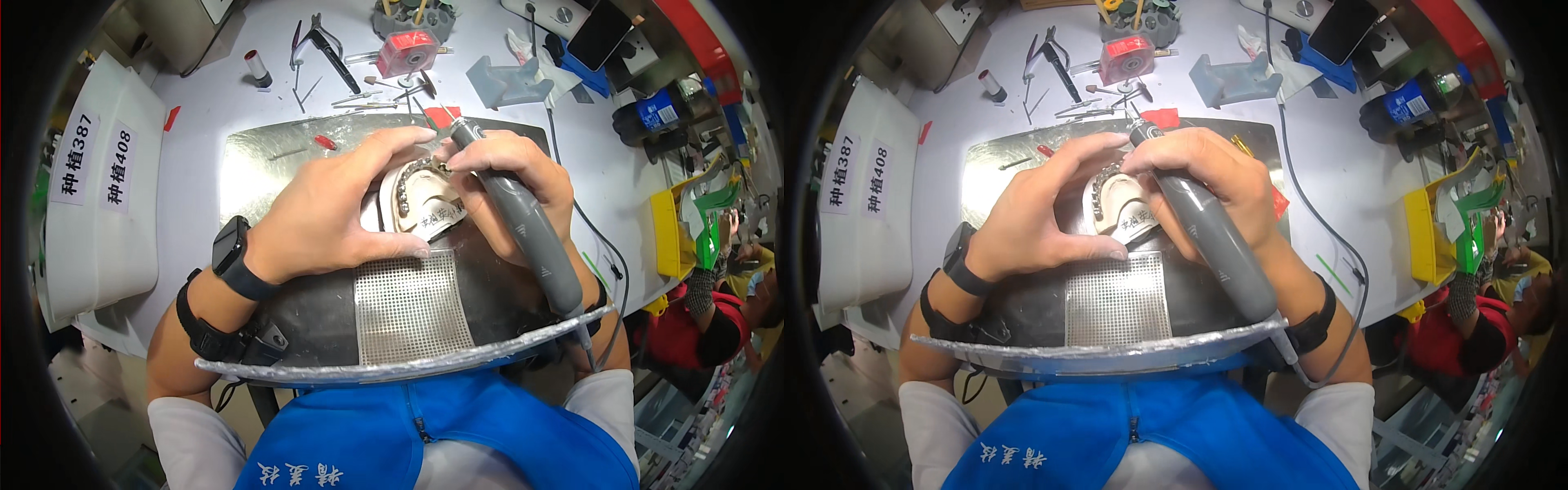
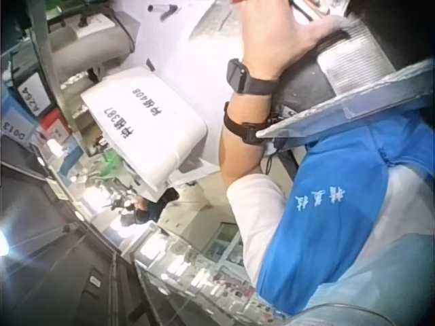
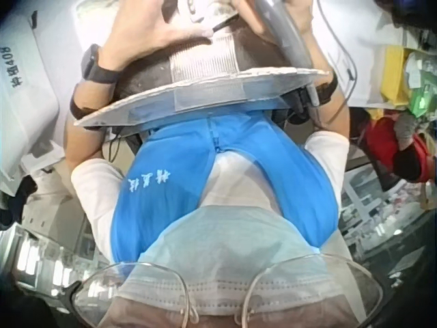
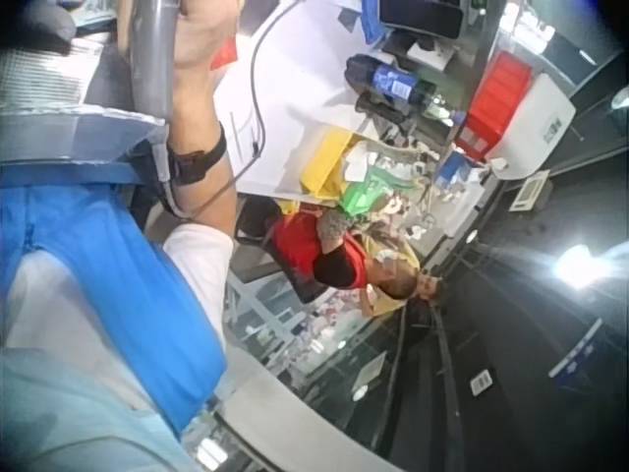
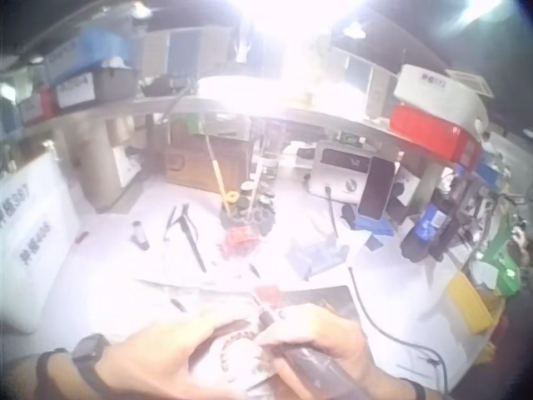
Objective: Grinding and polishing dental crowns and bridges using a rotary hand tool at a dental laboratory workstation.
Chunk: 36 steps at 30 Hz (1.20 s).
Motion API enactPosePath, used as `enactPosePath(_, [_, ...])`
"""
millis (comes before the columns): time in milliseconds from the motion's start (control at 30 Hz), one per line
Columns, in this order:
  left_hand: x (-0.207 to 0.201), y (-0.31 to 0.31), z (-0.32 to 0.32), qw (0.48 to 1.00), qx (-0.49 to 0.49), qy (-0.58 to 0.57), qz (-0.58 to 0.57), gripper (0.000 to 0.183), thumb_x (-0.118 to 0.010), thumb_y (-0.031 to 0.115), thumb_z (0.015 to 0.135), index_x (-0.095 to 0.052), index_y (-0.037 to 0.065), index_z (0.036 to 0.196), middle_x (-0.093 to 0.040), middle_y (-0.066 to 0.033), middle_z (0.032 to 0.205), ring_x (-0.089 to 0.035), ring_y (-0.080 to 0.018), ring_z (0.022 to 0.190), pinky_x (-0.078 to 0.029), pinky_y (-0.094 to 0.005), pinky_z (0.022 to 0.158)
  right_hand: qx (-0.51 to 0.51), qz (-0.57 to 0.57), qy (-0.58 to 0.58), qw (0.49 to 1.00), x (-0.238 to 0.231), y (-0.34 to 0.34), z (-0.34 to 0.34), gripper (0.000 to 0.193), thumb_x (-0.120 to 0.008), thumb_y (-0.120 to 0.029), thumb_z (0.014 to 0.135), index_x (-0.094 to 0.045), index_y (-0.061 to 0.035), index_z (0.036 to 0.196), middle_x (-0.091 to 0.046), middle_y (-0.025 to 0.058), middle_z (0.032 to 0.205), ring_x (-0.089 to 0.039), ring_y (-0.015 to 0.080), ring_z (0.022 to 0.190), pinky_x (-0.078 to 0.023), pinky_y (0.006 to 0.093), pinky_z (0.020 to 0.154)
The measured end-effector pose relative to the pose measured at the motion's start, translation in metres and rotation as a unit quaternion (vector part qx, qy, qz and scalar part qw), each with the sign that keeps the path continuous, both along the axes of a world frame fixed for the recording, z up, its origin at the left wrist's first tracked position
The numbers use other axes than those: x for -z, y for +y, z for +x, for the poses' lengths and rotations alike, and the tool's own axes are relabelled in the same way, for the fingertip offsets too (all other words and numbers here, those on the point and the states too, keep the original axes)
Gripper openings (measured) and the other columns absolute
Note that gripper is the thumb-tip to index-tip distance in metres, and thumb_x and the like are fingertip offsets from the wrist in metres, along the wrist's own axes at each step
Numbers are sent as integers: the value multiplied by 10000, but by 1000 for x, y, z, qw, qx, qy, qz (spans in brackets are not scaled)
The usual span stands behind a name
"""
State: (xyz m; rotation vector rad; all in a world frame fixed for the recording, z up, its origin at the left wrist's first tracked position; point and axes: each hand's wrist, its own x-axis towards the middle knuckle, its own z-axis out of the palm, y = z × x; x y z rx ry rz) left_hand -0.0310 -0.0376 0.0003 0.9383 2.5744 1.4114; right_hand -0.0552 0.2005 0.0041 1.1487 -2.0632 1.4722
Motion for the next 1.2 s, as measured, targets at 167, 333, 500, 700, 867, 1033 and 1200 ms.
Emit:
enactPosePath(167, [-1, 1, 0, 1000, -2, 7, -10, 950, -942, 313, 687, -456, 58, 1462, -593, -154, 1406, -631, -317, 1248, -504, -378, 1046, -4, 21, 13, 1000, -1, 1, -1, 350, -709, 122, 748, -695, -61, 1045, -728, 76, 947, -706, 192, 839, -554, 278, 756])
enactPosePath(333, [1, 2, -1, 1000, -6, 7, -16, 953, -945, 333, 677, -467, 57, 1454, -598, -154, 1399, -633, -321, 1244, -504, -369, 1045, 12, 33, -6, 999, -1, 4, -1, 355, -682, 135, 747, -694, -55, 1046, -726, 75, 945, -702, 200, 841, -551, 279, 761])
enactPosePath(500, [-2, 3, 0, 1000, -3, 1, -13, 936, -946, 293, 680, -476, 48, 1451, -596, -153, 1401, -629, -305, 1253, -498, -365, 1053, 26, -13, -73, 997, -1, 1, 4, 357, -671, 139, 740, -697, -52, 1040, -721, 73, 937, -691, 222, 846, -545, 294, 772])
enactPosePath(700, [-1, 1, -1, 1000, 2, 8, -11, 927, -946, 268, 686, -474, 26, 1447, -589, -150, 1401, -613, -287, 1275, -483, -364, 1079, 7, 9, -17, 1000, 0, 0, 3, 327, -655, 146, 746, -706, -39, 1010, -712, 83, 909, -673, 209, 809, -536, 299, 744])
enactPosePath(867, [0, 1, -2, 1000, 11, 8, -2, 924, -944, 266, 692, -472, 24, 1448, -575, -154, 1415, -608, -283, 1276, -484, -365, 1076, 24, 1, -60, 998, 1, 0, 3, 299, -637, 137, 829, -683, -45, 1061, -707, 82, 980, -690, 160, 849, -530, 260, 775])
enactPosePath(1033, [-3, 2, 0, 1000, 12, 22, -11, 913, -944, 256, 693, -481, 32, 1447, -584, -149, 1407, -619, -272, 1256, -495, -365, 1056, 35, 8, -118, 992, 1, 2, 6, 245, -624, 114, 884, -667, -40, 1070, -699, 73, 973, -685, 136, 876, -522, 252, 791])
enactPosePath(1200, [-13, 3, -1, 999, 3, -17, -50, 859, -963, 279, 655, -570, 38, 1379, -651, -129, 1317, -652, -235, 1190, -510, -330, 1015, 39, -15, -125, 991, 0, 5, 6, 230, -620, 104, 896, -655, -38, 1073, -695, 66, 967, -674, 117, 875, -519, 243, 790])
